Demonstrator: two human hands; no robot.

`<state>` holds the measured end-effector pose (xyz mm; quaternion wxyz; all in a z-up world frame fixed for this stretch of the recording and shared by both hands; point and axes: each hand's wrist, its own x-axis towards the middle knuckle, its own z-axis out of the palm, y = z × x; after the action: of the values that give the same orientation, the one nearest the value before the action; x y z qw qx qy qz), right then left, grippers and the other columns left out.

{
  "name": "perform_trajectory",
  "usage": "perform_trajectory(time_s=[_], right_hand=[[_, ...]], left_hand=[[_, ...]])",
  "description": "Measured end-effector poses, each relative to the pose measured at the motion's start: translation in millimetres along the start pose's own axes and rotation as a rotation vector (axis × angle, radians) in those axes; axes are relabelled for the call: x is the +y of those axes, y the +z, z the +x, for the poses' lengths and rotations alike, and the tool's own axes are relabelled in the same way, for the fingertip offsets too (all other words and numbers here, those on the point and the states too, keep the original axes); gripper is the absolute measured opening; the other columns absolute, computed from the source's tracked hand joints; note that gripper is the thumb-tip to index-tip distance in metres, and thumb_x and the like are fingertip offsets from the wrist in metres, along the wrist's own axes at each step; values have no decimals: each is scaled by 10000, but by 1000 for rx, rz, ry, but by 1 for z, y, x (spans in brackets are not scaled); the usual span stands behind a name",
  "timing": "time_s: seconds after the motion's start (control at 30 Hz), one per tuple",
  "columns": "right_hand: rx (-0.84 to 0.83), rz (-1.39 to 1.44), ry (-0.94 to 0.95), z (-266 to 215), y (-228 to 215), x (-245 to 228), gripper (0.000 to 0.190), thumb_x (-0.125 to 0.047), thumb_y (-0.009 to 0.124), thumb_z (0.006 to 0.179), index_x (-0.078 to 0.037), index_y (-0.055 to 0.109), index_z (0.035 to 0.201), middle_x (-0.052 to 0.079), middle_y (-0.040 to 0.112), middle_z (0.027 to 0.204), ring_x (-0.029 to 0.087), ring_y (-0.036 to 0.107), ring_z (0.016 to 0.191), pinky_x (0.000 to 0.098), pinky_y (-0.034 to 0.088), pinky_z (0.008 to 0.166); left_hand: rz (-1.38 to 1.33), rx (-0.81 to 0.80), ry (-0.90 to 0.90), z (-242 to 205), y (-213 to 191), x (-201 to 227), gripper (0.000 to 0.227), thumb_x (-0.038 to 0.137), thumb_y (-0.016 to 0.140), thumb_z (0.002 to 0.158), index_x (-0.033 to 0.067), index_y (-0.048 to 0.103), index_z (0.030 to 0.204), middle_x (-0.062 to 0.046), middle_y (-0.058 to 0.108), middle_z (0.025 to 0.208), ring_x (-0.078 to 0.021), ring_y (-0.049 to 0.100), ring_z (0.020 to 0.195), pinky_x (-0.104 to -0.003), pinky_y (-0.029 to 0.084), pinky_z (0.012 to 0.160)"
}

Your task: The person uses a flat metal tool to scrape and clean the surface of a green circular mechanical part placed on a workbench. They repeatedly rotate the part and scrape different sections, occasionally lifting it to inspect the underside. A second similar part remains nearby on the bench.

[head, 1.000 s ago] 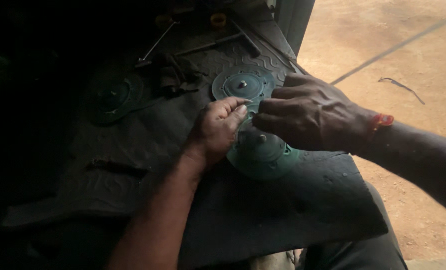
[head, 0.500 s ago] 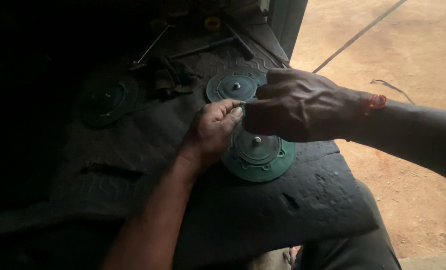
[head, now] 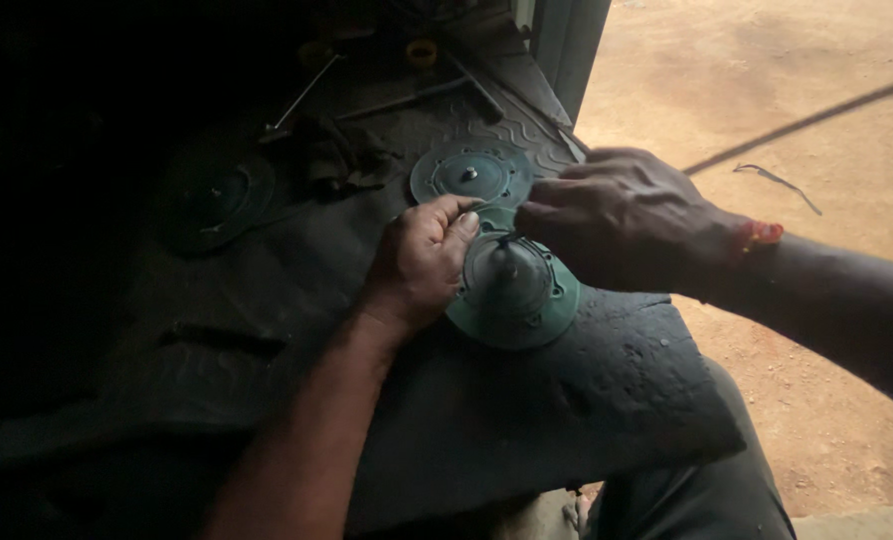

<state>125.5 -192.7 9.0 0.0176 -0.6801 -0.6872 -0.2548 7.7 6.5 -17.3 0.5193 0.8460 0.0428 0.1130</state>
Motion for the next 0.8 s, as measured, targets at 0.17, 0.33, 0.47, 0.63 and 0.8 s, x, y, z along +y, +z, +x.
perform_trajectory(time_s=[0.17, 0.33, 0.47, 0.63, 0.8], right_hand=[[-295, 62, 310, -3, -7, -12, 207, -97, 654, 920, -132, 693, 1120, 37, 716, 885, 156, 665, 604, 306, 580, 533], [-404, 134, 519, -2, -24, -24, 88, -159, 652, 936, -125, 657, 1016, 33, 698, 776, 157, 635, 544, 333, 539, 455], [-492, 170, 609, 1, -32, -30, 107, -157, 619, 964, -137, 656, 1062, 31, 690, 716, 150, 623, 490, 319, 528, 408], [-629, 125, 782, -2, -34, -26, 161, -146, 596, 1011, -198, 660, 1148, 32, 709, 790, 107, 662, 519, 274, 566, 417], [-592, 159, 776, -18, -29, -28, 94, -179, 642, 956, -158, 699, 1028, 39, 726, 732, 151, 689, 575, 299, 583, 504]], left_hand=[[-28, 21, 97, 1, 1, -3, 317, 203, 479, 1023, 21, 712, 1137, -79, 786, 891, -145, 757, 771, -299, 628, 702], [-30, 11, 67, 0, 2, -3, 324, 205, 469, 1025, 25, 713, 1142, -87, 787, 872, -152, 755, 746, -295, 624, 685], [-11, 28, 62, 3, 4, -14, 314, 206, 480, 1016, 33, 708, 1147, -75, 783, 879, -137, 753, 757, -288, 621, 694], [-374, 122, 255, 14, 9, -31, 262, 150, 520, 1025, -14, 687, 1143, -96, 747, 1003, -148, 692, 888, -299, 588, 828], [-452, 82, 155, 14, -3, -25, 343, 193, 699, 935, -39, 621, 1174, -112, 698, 1075, -166, 664, 946, -310, 566, 846]])
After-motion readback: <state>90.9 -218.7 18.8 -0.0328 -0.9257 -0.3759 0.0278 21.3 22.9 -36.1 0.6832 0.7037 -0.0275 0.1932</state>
